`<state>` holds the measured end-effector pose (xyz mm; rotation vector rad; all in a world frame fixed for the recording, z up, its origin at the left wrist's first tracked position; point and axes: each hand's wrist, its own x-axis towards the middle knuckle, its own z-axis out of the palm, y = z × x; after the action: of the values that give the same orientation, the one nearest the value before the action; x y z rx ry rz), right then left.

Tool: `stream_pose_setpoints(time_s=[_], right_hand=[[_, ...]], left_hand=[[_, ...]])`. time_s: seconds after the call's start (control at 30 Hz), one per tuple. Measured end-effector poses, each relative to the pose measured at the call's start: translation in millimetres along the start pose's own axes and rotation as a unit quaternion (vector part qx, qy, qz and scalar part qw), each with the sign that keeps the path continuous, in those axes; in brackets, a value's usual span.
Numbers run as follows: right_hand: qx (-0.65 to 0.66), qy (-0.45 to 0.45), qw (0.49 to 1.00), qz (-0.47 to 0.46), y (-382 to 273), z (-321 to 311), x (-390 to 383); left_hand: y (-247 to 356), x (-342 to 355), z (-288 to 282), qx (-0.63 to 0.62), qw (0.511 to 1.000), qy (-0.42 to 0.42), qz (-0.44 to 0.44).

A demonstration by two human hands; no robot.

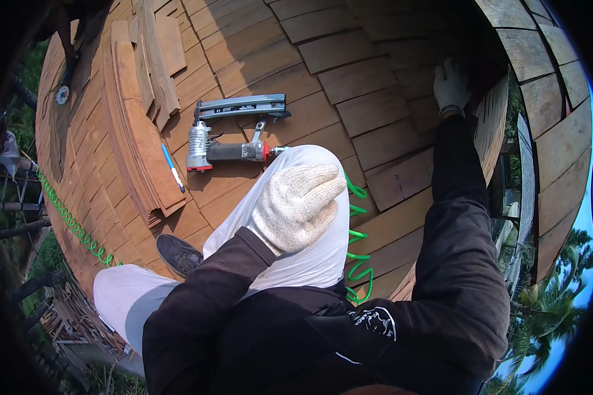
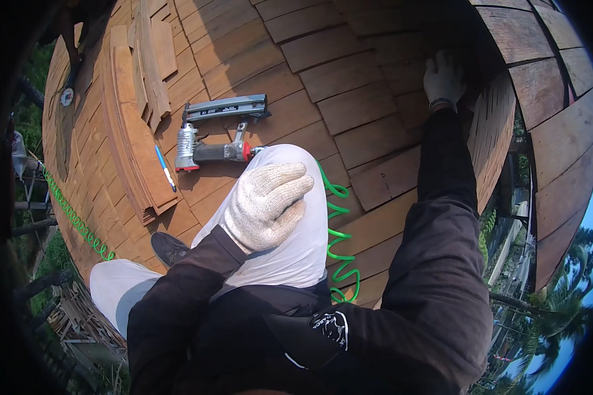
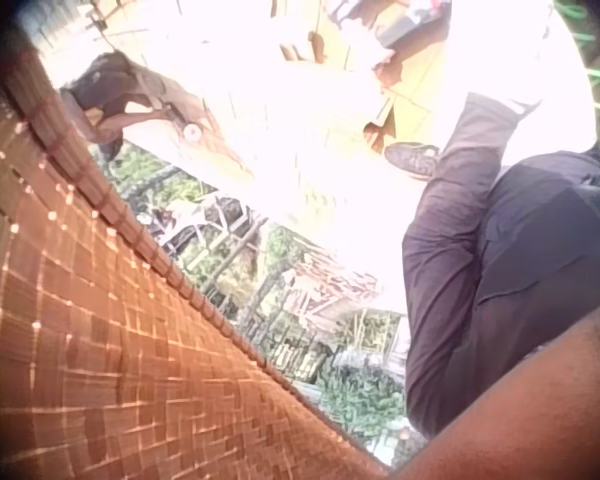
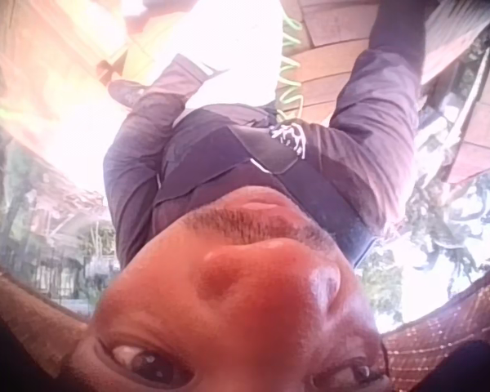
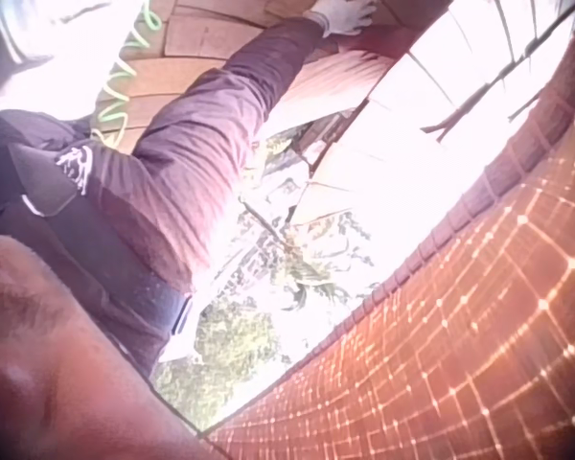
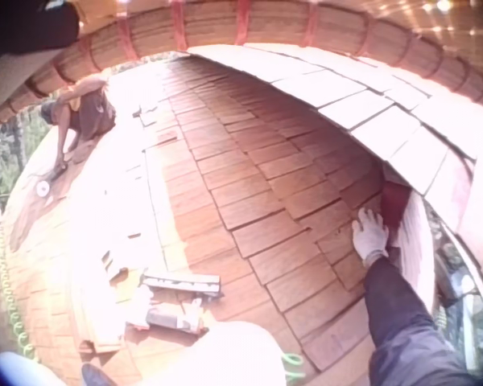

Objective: The person installs wooden roof shingles on a curved roof surface using a pneumatic nail gun, picking up shingles, positioning them over the existing layer, and securing them with the tool.

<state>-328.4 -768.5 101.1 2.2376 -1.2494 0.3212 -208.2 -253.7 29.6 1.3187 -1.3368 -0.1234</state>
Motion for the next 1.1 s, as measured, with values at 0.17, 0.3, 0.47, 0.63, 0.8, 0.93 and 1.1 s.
stream_pose_setpoints(time_s=[0.17,0.3,0.47,0.63,0.8,0.93,1.1], right_hand=[[0.071,0.023,0.995,-0.064,17,13,2],[0.104,0.039,0.987,-0.120,30,16,8],[0.189,0.010,0.971,-0.149,42,7,4],[0.237,0.008,0.965,-0.113,49,0,14],[0.121,0.076,0.980,0.136,43,-10,29],[0.061,-0.032,0.975,0.211,71,13,63],[-0.128,0.101,0.986,0.032,221,45,103]], left_hand=[[1,-1,-4,0.005,1.000,0.003,-0.004],[0,0,-4,-0.003,1.000,0.006,-0.005],[-1,-1,-4,-0.006,1.000,0.005,-0.009],[-4,-1,-1,-0.019,1.000,0.006,-0.014],[-6,-2,-4,-0.014,1.000,-0.003,-0.017],[-7,1,-7,-0.001,1.000,-0.010,-0.023],[-11,2,1,-0.042,0.999,-0.009,-0.007]])
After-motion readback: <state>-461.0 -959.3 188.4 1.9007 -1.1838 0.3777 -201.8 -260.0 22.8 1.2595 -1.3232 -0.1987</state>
